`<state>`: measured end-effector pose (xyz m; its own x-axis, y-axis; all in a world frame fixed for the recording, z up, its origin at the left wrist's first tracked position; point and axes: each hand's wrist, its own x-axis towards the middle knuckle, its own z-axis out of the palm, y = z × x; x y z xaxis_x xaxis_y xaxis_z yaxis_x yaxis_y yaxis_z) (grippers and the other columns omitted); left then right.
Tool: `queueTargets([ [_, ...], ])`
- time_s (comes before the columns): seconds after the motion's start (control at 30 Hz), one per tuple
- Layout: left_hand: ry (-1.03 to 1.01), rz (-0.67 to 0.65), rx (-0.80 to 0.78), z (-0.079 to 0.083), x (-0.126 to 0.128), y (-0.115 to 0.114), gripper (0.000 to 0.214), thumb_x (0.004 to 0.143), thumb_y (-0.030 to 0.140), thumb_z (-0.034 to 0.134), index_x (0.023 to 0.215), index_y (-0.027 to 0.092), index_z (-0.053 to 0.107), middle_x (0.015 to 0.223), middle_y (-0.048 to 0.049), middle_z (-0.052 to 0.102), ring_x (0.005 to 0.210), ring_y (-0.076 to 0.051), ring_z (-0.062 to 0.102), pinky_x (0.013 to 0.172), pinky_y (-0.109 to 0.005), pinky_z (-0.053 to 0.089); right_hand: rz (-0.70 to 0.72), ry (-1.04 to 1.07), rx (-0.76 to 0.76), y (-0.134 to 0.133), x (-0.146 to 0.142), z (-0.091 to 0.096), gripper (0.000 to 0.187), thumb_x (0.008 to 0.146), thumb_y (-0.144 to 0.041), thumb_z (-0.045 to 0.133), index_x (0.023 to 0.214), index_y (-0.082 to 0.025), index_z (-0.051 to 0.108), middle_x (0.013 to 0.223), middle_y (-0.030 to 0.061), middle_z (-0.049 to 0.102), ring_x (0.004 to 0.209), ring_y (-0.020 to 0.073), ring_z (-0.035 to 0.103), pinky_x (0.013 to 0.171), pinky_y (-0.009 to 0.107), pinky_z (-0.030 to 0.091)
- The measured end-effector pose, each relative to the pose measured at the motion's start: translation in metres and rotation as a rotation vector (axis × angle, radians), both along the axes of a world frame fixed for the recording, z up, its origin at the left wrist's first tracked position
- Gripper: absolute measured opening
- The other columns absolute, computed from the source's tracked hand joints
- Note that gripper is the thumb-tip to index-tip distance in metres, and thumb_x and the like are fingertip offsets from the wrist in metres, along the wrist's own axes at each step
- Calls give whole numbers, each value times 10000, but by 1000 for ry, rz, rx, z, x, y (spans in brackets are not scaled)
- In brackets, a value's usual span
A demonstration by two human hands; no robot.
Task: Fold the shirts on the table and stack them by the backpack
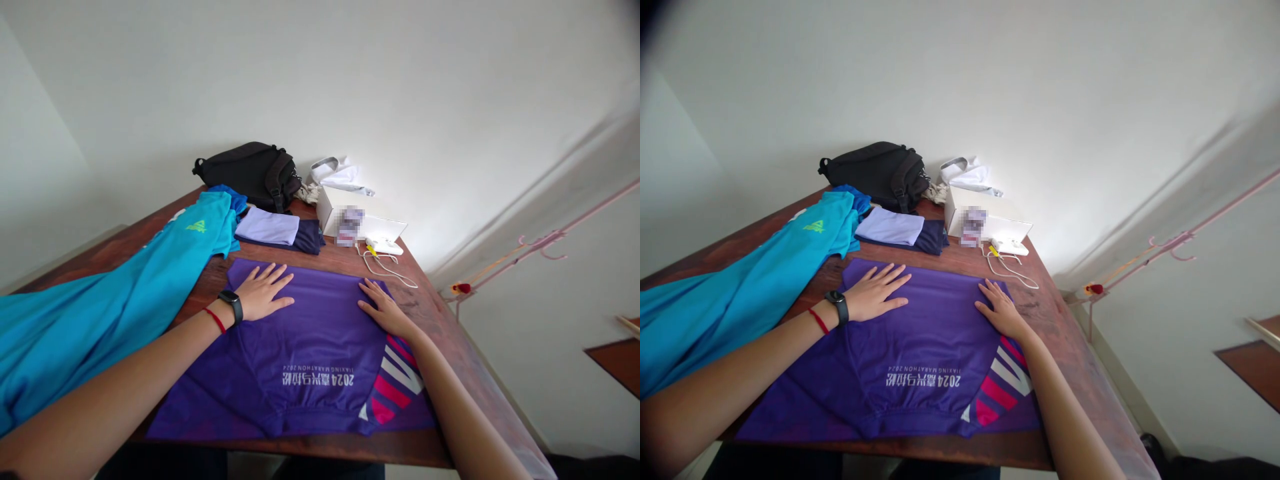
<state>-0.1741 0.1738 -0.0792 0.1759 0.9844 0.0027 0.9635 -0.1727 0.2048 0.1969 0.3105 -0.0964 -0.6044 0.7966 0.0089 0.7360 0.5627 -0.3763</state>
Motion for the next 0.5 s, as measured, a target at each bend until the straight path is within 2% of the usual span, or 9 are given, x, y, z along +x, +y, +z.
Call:
queueTargets([
  [0.3, 8, 4, 22, -3, 1, 1, 703, 989, 672, 304, 1570, 277, 326, 1657, -75, 202, 1528, -347, 161, 1188, -598, 163, -5, 15, -6, -2, -2, 3, 711, 954, -632, 457, 1528, -214, 421, 1641, 102, 268, 1522, 311, 199, 1234, 532, 192],
  [0.4, 6, 40, 38, -3, 1, 1, 696, 994, 670, 283, 1566, 278, 336, 1658, -90, 194, 1526, -362, 160, 1182, -610, 168, -12, 75, 10, -6, -5, 11, 680, 961, -620, 458, 1527, -244, 424, 1642, 92, 268, 1520, 311, 201, 1230, 534, 211],
  [0.5, 14, 49, 60, 2, 3, -1, 720, 982, 683, 313, 1562, 258, 352, 1659, -119, 185, 1519, -390, 162, 1181, -607, 177, 14, 134, 48, -16, -13, 22, 660, 977, -610, 437, 1533, -254, 413, 1648, 79, 252, 1532, 299, 146, 1233, 532, 200],
])
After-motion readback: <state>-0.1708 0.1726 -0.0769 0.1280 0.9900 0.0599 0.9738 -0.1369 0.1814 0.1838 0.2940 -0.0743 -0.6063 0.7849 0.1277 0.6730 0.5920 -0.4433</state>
